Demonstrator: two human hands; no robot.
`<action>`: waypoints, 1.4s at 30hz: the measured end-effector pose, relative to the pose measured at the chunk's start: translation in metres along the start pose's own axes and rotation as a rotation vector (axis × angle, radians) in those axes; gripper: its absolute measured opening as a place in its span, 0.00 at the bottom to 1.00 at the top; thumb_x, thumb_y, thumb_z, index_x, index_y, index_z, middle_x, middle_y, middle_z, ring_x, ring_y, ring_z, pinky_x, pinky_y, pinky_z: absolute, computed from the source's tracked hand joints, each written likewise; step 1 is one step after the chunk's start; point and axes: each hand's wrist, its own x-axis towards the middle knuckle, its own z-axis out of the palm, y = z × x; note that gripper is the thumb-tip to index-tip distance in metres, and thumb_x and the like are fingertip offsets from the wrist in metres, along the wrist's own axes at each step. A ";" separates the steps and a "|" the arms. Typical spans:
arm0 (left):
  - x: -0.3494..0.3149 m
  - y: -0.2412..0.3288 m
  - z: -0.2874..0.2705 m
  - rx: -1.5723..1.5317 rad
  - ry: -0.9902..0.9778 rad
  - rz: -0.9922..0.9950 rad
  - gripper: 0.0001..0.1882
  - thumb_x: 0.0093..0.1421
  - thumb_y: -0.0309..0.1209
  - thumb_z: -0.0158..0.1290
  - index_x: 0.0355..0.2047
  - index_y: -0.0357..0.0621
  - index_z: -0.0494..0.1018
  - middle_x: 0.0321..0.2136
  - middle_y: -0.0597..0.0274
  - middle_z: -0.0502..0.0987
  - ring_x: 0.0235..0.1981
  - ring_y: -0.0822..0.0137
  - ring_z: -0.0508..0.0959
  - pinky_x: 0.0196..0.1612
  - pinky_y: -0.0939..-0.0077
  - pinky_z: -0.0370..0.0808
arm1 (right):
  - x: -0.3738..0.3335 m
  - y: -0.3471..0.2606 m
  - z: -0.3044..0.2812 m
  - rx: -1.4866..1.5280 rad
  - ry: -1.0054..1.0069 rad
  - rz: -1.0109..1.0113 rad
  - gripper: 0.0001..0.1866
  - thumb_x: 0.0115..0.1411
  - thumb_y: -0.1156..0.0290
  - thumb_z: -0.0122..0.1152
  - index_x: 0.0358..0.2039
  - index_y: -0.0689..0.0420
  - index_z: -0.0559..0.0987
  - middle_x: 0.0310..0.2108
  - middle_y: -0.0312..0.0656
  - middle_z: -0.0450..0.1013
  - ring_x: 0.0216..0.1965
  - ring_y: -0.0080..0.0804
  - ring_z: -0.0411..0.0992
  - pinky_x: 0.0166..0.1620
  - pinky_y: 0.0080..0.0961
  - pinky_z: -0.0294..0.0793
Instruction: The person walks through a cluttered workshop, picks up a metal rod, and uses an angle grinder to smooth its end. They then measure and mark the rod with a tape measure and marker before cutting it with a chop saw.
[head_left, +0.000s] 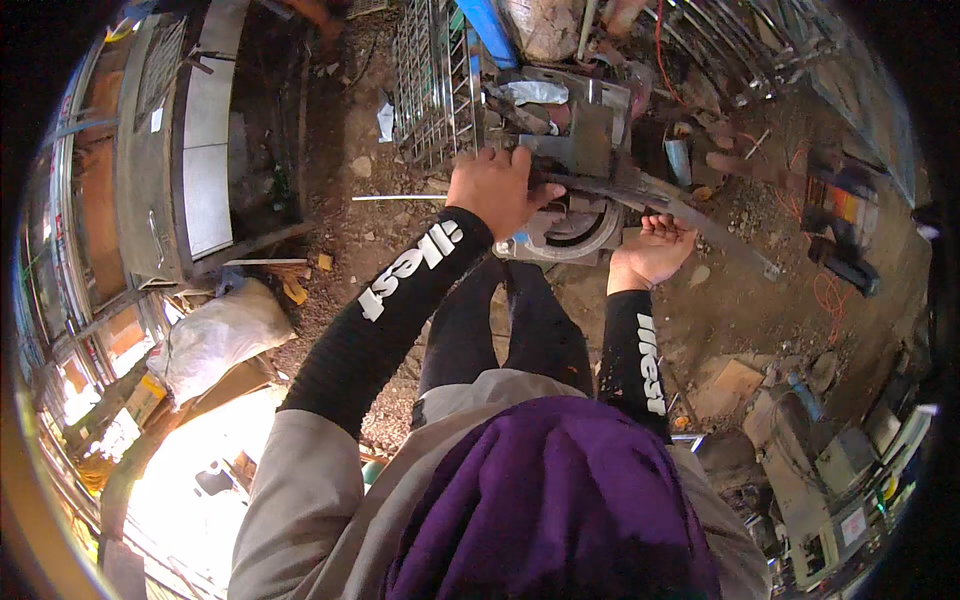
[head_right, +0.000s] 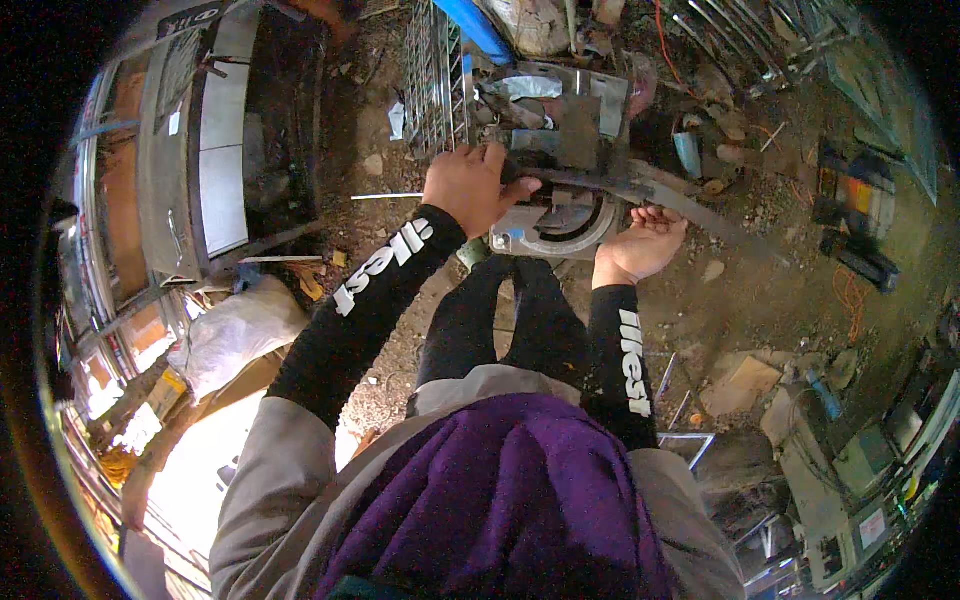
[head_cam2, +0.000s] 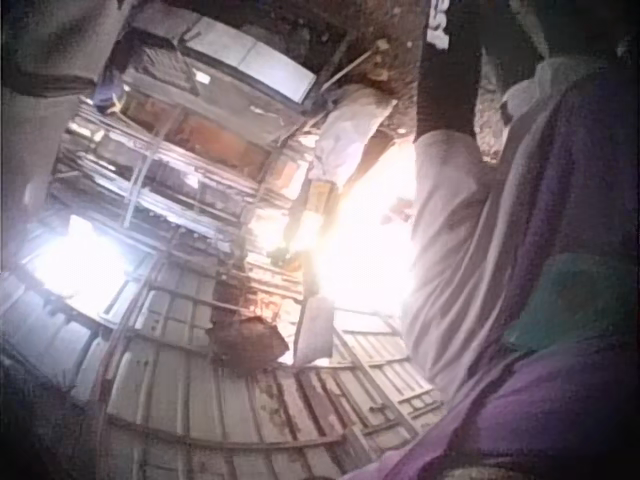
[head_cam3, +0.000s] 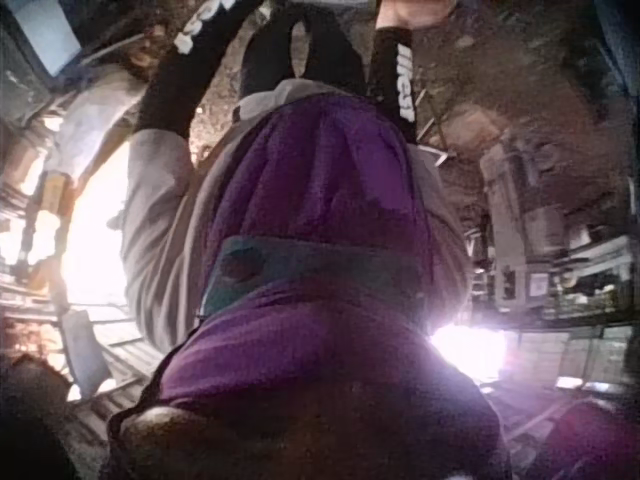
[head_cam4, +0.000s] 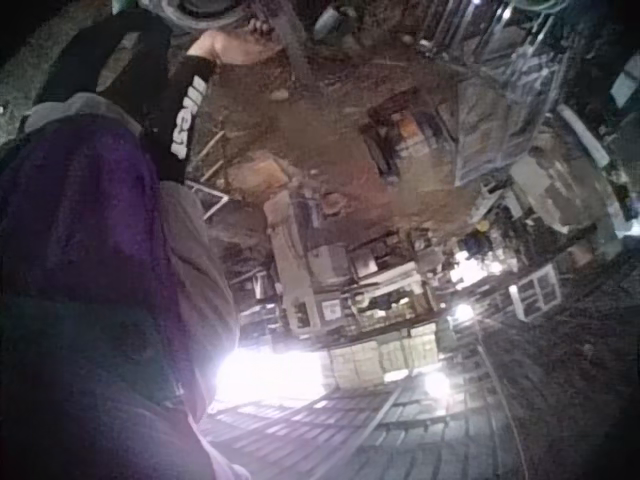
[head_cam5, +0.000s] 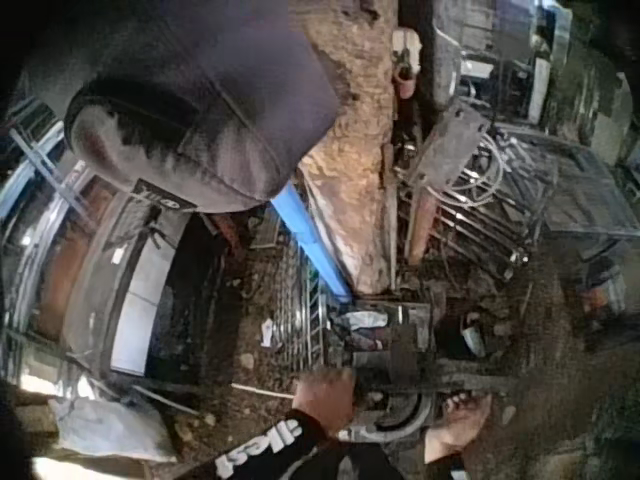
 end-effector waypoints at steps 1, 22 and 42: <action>0.003 0.003 0.002 0.001 -0.012 -0.008 0.33 0.61 0.64 0.52 0.35 0.40 0.73 0.31 0.50 0.82 0.37 0.51 0.82 0.38 0.54 0.78 | -0.001 -0.003 0.017 -0.045 -0.030 -0.021 0.11 0.69 0.63 0.47 0.35 0.55 0.73 0.31 0.37 0.70 0.34 0.27 0.68 0.39 0.28 0.67; 0.003 -0.003 0.013 -0.118 0.113 0.039 0.35 0.59 0.67 0.53 0.27 0.42 0.71 0.18 0.50 0.78 0.21 0.47 0.81 0.25 0.54 0.78 | 0.026 -0.010 0.047 0.081 -0.224 -0.008 0.13 0.69 0.61 0.47 0.30 0.52 0.73 0.27 0.34 0.71 0.29 0.27 0.68 0.37 0.26 0.66; 0.068 -0.048 -0.012 0.125 -0.298 0.824 0.39 0.54 0.70 0.54 0.44 0.44 0.73 0.35 0.48 0.80 0.40 0.49 0.81 0.40 0.54 0.78 | -0.116 -0.022 -0.010 -1.846 -0.660 -0.625 0.27 0.68 0.42 0.52 0.26 0.55 0.77 0.18 0.50 0.75 0.23 0.57 0.77 0.26 0.50 0.76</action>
